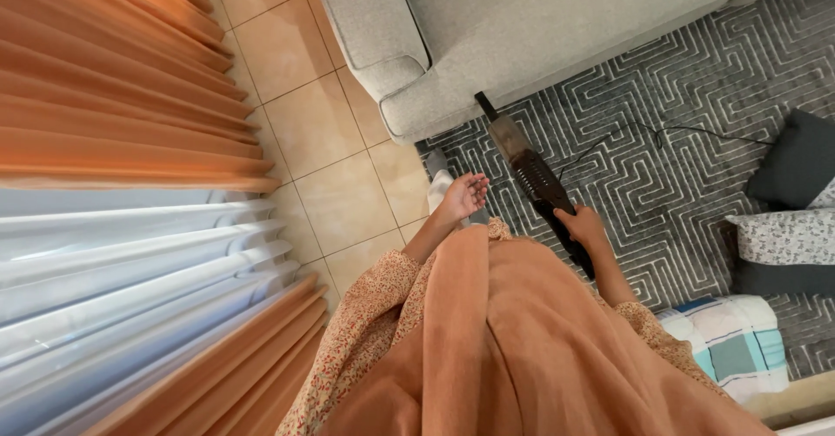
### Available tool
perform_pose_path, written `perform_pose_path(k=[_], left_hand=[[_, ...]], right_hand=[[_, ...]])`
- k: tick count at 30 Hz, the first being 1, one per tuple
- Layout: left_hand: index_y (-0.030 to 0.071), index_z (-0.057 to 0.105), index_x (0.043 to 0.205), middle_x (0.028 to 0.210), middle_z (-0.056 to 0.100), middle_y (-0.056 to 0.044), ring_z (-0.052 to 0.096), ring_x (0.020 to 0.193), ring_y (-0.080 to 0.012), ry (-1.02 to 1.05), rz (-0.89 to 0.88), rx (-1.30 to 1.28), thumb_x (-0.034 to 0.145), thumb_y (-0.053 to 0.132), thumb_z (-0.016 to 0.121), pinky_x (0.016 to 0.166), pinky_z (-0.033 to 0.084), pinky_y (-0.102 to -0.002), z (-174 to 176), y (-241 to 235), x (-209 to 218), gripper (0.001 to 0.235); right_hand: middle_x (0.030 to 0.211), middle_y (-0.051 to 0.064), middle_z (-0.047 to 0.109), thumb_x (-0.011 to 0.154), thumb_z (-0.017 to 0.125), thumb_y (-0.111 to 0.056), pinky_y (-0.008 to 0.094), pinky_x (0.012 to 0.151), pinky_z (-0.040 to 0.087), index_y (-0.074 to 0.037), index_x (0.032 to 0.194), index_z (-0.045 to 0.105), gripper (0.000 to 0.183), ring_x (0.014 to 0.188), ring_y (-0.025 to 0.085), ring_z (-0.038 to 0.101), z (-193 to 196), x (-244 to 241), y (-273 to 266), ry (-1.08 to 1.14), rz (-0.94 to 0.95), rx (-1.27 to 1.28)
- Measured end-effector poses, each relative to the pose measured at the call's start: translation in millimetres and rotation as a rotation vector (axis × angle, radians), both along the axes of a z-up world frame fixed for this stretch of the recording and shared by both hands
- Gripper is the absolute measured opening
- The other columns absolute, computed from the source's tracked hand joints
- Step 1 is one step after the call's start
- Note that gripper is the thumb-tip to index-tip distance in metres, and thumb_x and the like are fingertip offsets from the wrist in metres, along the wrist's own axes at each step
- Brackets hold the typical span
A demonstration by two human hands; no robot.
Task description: Using a handheld vacuum cleaner to clean the surface and crevices of a grey fabric sofa.
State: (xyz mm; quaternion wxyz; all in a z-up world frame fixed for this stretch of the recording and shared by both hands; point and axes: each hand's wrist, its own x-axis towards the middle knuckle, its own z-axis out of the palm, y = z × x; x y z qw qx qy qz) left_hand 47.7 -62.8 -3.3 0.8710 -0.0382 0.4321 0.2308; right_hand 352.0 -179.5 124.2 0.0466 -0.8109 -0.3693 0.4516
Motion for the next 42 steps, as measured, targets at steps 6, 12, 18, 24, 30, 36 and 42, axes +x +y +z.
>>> perform_pose_path(k=[6, 12, 18, 24, 30, 36, 42], left_hand=[[0.017, 0.065, 0.120, 0.110, 0.071, 0.002, 0.063, 0.088, -0.0152, -0.003, -0.015, -0.008, 0.102, 0.042, 0.052, 0.079, 0.049, -0.038, -6, 4, 0, 0.033], [0.019, 0.065, 0.120, 0.111, 0.071, 0.004, 0.064, 0.089, -0.0141, -0.011, 0.002, 0.006, 0.101, 0.042, 0.055, 0.080, 0.049, -0.038, 3, 21, -6, 0.031], [0.018, 0.065, 0.119, 0.111, 0.072, 0.003, 0.064, 0.088, -0.0153, 0.010, 0.019, -0.004, 0.101, 0.036, 0.057, 0.079, 0.049, -0.039, -4, 55, -16, 0.026], [0.019, 0.064, 0.118, 0.110, 0.072, 0.000, 0.065, 0.088, -0.0163, -0.038, 0.134, -0.049, 0.101, 0.041, 0.054, 0.076, 0.051, -0.039, -9, 96, -36, 0.029], [0.017, 0.063, 0.118, 0.109, 0.071, 0.000, 0.063, 0.086, -0.0166, 0.010, 0.159, 0.019, 0.103, 0.038, 0.055, 0.074, 0.050, -0.038, -17, 151, -65, 0.027], [0.019, 0.063, 0.116, 0.106, 0.070, 0.002, 0.064, 0.085, -0.0146, -0.025, 0.184, -0.005, 0.101, 0.040, 0.053, 0.074, 0.050, -0.036, 1, 205, -75, 0.028], [0.018, 0.063, 0.119, 0.106, 0.071, 0.002, 0.064, 0.084, -0.0140, -0.008, 0.226, 0.015, 0.103, 0.036, 0.054, 0.075, 0.050, -0.035, -8, 238, -98, 0.026]], right_hand=[[0.067, 0.019, 0.072, 0.085, 0.069, -0.053, 0.042, 0.057, 0.056, 0.004, 0.098, 0.076, 0.058, 0.057, 0.029, 0.072, 17, -13, -8, -0.011, -0.009, 0.014], [0.066, 0.017, 0.072, 0.082, 0.073, -0.055, 0.043, 0.057, 0.055, 0.001, 0.095, 0.079, 0.058, 0.058, 0.029, 0.071, 13, -17, -16, -0.064, -0.019, 0.089], [0.062, 0.017, 0.071, 0.081, 0.074, -0.056, 0.043, 0.055, 0.054, 0.001, 0.090, 0.078, 0.057, 0.056, 0.028, 0.072, 35, -14, 10, -0.082, -0.014, 0.068], [0.056, 0.014, 0.068, 0.082, 0.075, -0.051, 0.040, 0.050, 0.050, 0.003, 0.077, 0.077, 0.054, 0.048, 0.025, 0.066, 66, 8, 29, -0.051, -0.006, 0.013], [0.055, 0.011, 0.063, 0.084, 0.077, -0.040, 0.037, 0.044, 0.042, 0.002, 0.081, 0.076, 0.043, 0.044, 0.020, 0.057, 116, 6, 94, 0.043, -0.062, 0.080], [0.056, 0.006, 0.060, 0.087, 0.079, -0.040, 0.035, 0.044, 0.039, 0.002, 0.080, 0.073, 0.043, 0.045, 0.015, 0.054, 55, -41, 250, 0.173, -0.072, 0.275], [0.057, 0.008, 0.062, 0.084, 0.080, -0.030, 0.036, 0.046, 0.041, 0.004, 0.076, 0.070, 0.036, 0.046, 0.018, 0.057, -14, -109, 417, 0.233, -0.084, 0.365]])
